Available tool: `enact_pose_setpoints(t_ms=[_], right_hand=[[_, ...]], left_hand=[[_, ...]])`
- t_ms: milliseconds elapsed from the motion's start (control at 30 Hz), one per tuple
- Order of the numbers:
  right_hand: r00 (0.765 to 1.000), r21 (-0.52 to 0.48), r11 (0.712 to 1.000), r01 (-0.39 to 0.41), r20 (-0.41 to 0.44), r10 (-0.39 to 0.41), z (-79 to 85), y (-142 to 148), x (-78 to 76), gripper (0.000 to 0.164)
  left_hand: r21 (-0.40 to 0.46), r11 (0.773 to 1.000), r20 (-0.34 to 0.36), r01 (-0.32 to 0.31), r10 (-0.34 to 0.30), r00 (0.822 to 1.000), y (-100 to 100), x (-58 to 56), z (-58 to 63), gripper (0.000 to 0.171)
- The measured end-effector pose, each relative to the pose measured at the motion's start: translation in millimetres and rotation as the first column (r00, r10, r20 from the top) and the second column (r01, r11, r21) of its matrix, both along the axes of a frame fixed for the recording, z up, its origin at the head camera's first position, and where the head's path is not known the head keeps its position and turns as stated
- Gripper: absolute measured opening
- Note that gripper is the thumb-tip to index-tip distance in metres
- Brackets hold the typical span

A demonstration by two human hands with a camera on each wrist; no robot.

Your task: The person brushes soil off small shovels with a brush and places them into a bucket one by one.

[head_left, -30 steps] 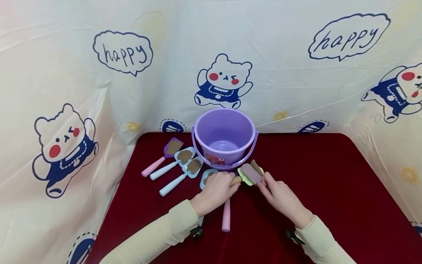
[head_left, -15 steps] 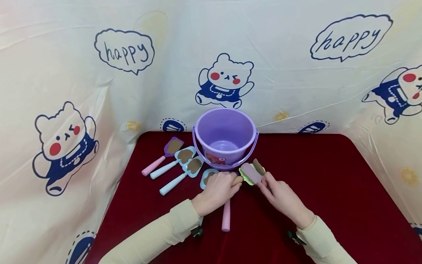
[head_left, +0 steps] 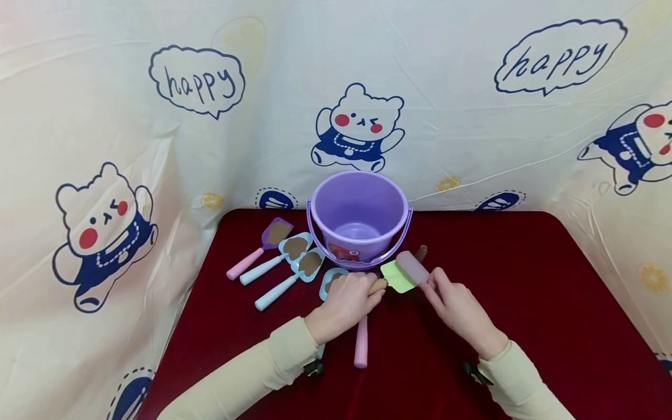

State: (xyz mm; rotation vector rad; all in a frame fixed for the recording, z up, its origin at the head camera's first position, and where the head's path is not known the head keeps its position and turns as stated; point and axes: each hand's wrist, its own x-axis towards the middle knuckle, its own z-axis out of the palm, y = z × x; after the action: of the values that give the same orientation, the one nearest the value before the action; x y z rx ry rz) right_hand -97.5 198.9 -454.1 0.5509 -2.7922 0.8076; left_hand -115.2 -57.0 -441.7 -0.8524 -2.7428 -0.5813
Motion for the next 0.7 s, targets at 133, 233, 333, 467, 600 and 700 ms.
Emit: enact_pose_setpoints(t_ms=[133,233,333,467,600,700], right_hand=[[0.994,-0.034,0.994,-0.108,0.017,0.109,0.0,-5.5,1.3,0.022],[0.992,-0.033,0.992,-0.121,0.022,0.121,0.3,-6.2,1.3,0.023],[0.996,-0.031,0.996,-0.078,0.039,0.079,0.9,-2.9,0.2,0.023],[0.997,-0.020,1.000,0.005,0.072,-0.004,2.0,2.7,-1.4,0.021],[0.996,-0.040,0.999,0.007,0.088,-0.004,1.7,2.3,-0.5,0.020],[0.995,-0.068,0.996,-0.058,0.071,0.063,0.8,-2.5,0.9,0.023]], left_hand=[[0.019,1.000,0.021,0.013,-0.013,1.000,1.2,0.3,-0.1,0.035],[0.026,0.999,0.020,0.022,-0.023,1.000,1.2,0.3,0.1,0.034],[0.018,1.000,0.012,0.021,-0.021,1.000,0.1,0.0,0.7,0.032],[0.017,1.000,0.010,0.018,-0.018,1.000,-1.3,0.1,1.7,0.028],[0.021,1.000,0.011,0.022,-0.022,1.000,-1.5,0.3,0.5,0.028],[0.023,0.999,0.005,0.025,-0.025,1.000,-0.9,0.0,-0.5,0.029]])
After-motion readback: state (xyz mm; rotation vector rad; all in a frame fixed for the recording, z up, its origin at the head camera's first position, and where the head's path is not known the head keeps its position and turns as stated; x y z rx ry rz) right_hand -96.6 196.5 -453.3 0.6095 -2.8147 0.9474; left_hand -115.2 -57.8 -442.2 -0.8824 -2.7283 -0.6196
